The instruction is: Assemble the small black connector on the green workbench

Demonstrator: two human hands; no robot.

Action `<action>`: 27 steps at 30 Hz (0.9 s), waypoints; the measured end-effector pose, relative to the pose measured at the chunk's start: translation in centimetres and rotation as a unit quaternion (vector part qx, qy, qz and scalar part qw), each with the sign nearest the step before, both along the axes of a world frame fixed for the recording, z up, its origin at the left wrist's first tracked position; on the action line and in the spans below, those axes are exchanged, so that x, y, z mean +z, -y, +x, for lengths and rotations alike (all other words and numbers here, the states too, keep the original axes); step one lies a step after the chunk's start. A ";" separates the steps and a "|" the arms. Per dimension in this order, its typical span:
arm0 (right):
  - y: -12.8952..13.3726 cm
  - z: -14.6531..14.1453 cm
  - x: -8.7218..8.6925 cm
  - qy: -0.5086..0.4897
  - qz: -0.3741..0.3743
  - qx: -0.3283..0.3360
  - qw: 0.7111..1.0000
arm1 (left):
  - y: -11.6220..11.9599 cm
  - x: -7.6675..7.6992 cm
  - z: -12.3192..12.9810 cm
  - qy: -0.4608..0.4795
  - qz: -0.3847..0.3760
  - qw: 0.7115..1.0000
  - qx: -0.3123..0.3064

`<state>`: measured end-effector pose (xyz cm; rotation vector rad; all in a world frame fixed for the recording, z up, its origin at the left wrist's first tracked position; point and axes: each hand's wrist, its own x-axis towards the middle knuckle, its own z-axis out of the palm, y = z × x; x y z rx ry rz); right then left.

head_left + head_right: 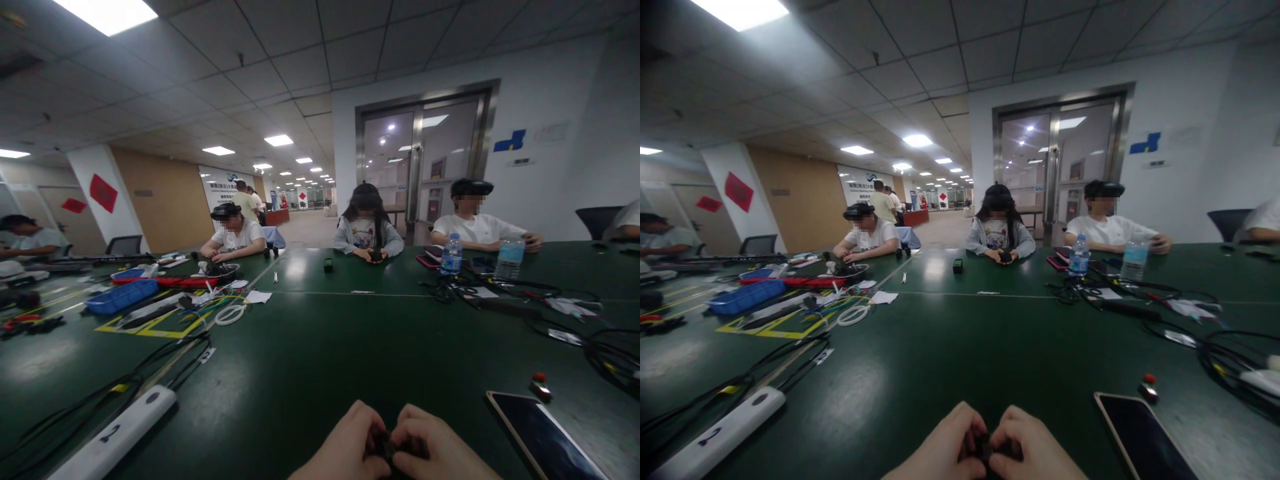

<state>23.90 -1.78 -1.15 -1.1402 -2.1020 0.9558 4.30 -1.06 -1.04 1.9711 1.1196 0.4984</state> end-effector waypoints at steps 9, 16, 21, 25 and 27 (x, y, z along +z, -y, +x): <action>-0.6 0.6 0.7 -0.183 -0.073 -0.001 0.980 | -0.6 -0.5 -0.1 -0.059 0.000 0.998 -0.023; -0.6 0.6 0.5 -0.345 -0.170 -0.084 0.919 | -0.2 2.1 -1.0 -0.124 0.025 0.992 0.004; -0.5 0.8 1.0 -0.401 -0.211 -0.117 0.884 | 0.2 3.0 -1.5 -0.133 0.059 0.989 0.001; -0.8 1.0 1.2 -0.390 -0.216 -0.147 0.883 | 0.3 3.1 -1.5 -0.115 0.047 0.992 0.009; -0.9 0.9 1.1 -0.384 -0.210 -0.154 0.886 | 0.4 3.1 -1.4 -0.105 0.047 0.993 0.012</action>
